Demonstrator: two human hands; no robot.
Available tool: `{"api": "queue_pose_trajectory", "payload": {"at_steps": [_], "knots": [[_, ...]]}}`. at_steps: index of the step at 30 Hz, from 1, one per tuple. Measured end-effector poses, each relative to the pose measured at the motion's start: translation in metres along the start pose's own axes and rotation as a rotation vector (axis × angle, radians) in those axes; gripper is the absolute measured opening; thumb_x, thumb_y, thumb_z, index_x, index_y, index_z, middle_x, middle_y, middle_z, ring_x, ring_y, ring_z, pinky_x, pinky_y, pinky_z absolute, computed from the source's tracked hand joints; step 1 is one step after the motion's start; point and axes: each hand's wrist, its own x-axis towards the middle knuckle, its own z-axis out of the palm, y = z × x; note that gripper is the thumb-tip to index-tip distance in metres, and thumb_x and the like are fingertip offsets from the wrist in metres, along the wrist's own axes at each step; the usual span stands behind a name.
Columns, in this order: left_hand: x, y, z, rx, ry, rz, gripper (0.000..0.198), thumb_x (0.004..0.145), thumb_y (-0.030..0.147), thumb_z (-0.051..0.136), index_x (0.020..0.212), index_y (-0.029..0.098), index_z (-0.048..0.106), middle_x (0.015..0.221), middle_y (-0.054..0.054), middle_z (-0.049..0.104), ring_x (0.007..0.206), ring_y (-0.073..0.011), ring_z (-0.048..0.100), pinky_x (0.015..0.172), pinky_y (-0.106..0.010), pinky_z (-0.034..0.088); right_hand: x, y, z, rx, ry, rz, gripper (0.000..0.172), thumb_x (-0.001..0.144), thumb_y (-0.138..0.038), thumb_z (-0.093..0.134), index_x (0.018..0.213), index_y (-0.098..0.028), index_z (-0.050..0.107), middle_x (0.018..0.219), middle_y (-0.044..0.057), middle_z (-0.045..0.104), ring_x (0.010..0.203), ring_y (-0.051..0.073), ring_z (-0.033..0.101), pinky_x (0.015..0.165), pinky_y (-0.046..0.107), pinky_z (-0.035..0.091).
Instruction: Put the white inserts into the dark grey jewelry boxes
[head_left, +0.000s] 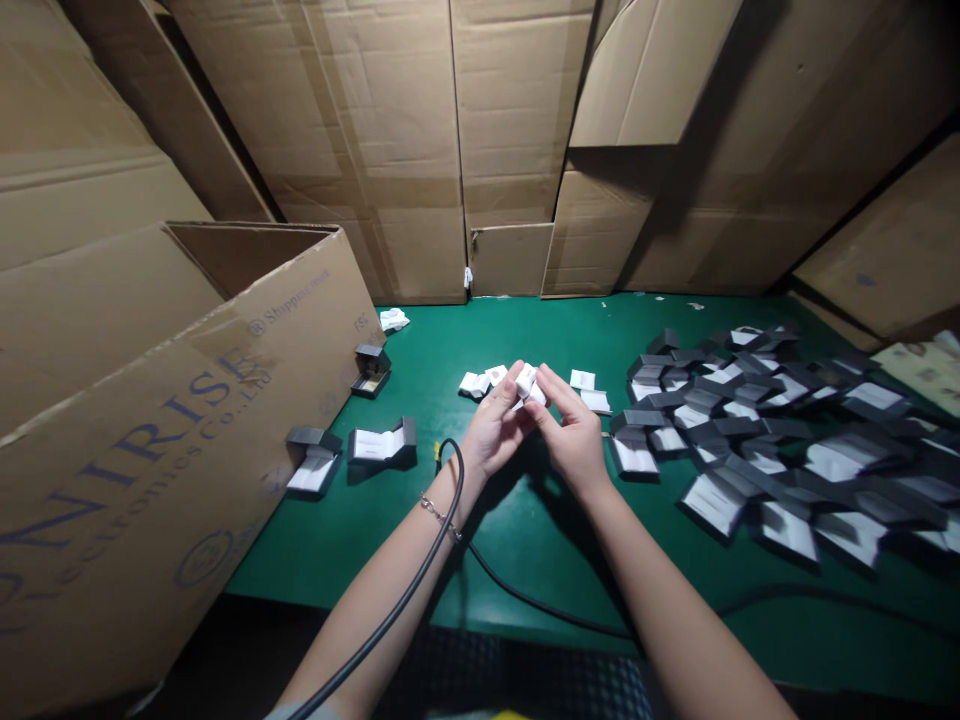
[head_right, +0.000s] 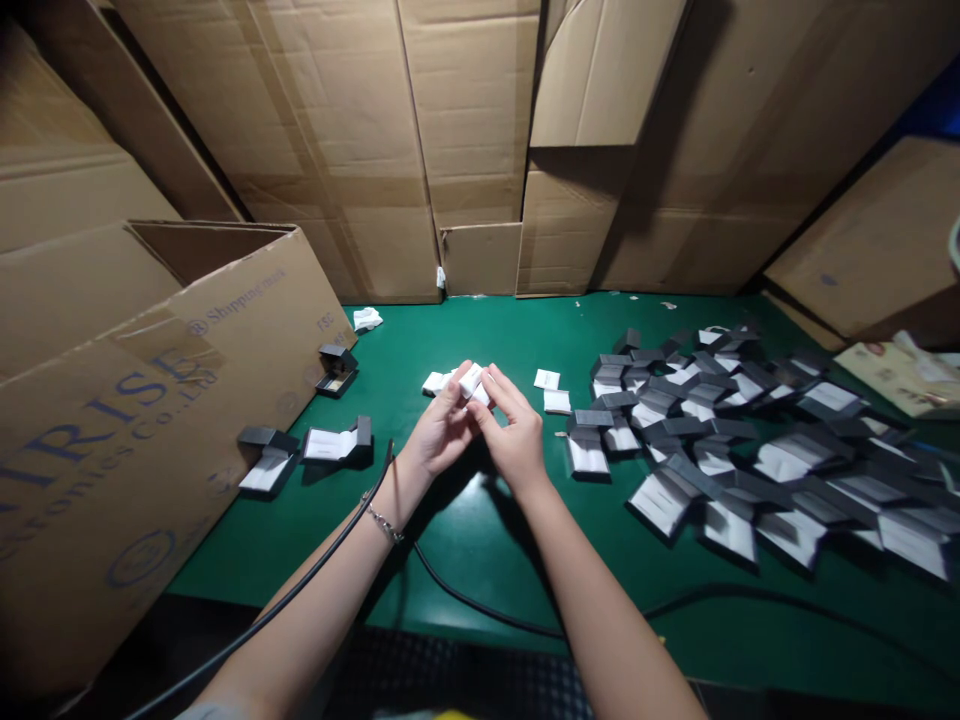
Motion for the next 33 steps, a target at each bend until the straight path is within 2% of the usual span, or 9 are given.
{"api": "queue_pose_trajectory", "payload": {"at_steps": [6,11,15,20,25,33], "knots": [[-0.002,-0.003,0.002,-0.008,-0.032,-0.048,0.036,0.074,0.025,0.076,0.11,0.025,0.069,0.096,-0.003,0.069,0.076,-0.0107,0.063,0.083,-0.029,0.052,0.002,-0.003,-0.001,0.127,0.077,0.082,0.048,0.072,-0.05,0.073,0.11,-0.021,0.072,0.128,0.012,0.063,0.124,0.03,0.054,0.11,0.052,0.039],[-0.003,-0.002,0.009,-0.019,-0.027,-0.038,0.026,0.082,0.036,0.068,0.101,0.02,0.071,0.094,-0.005,0.069,0.08,-0.0128,0.064,0.083,-0.029,0.053,0.002,-0.006,-0.001,0.142,0.073,0.084,0.046,0.069,-0.048,0.076,0.107,-0.022,0.073,0.126,0.01,0.065,0.123,0.03,0.056,0.109,0.052,0.04],[-0.003,-0.002,0.008,-0.008,-0.014,-0.021,0.026,0.082,0.028,0.067,0.106,0.02,0.07,0.096,-0.005,0.069,0.079,-0.0125,0.064,0.081,-0.028,0.053,0.001,-0.006,-0.002,0.141,0.084,0.074,0.044,0.067,-0.045,0.078,0.105,-0.023,0.074,0.122,0.01,0.067,0.12,0.029,0.058,0.107,0.05,0.042],[-0.004,-0.004,0.005,-0.012,0.013,-0.038,0.03,0.078,0.022,0.069,0.108,0.019,0.069,0.09,-0.004,0.07,0.074,-0.0104,0.064,0.075,-0.023,0.053,0.002,-0.007,0.002,0.226,0.112,0.144,0.05,0.064,-0.045,0.08,0.106,-0.021,0.072,0.118,0.01,0.069,0.11,0.027,0.064,0.099,0.046,0.05],[-0.006,-0.002,0.007,-0.015,0.012,-0.057,0.033,0.077,0.019,0.067,0.111,0.018,0.068,0.091,-0.004,0.071,0.073,-0.0101,0.065,0.07,-0.021,0.053,0.002,-0.01,0.004,0.312,0.131,0.166,0.05,0.06,-0.041,0.083,0.104,-0.02,0.071,0.106,0.008,0.073,0.096,0.024,0.068,0.091,0.041,0.054],[-0.007,-0.001,0.006,0.031,-0.005,-0.069,0.033,0.077,0.021,0.067,0.11,0.02,0.069,0.095,-0.005,0.071,0.076,-0.0117,0.065,0.073,-0.024,0.055,0.002,-0.015,0.003,0.26,0.162,0.144,0.044,0.06,-0.039,0.082,0.099,-0.02,0.072,0.1,0.007,0.073,0.089,0.022,0.068,0.082,0.037,0.057]]}}
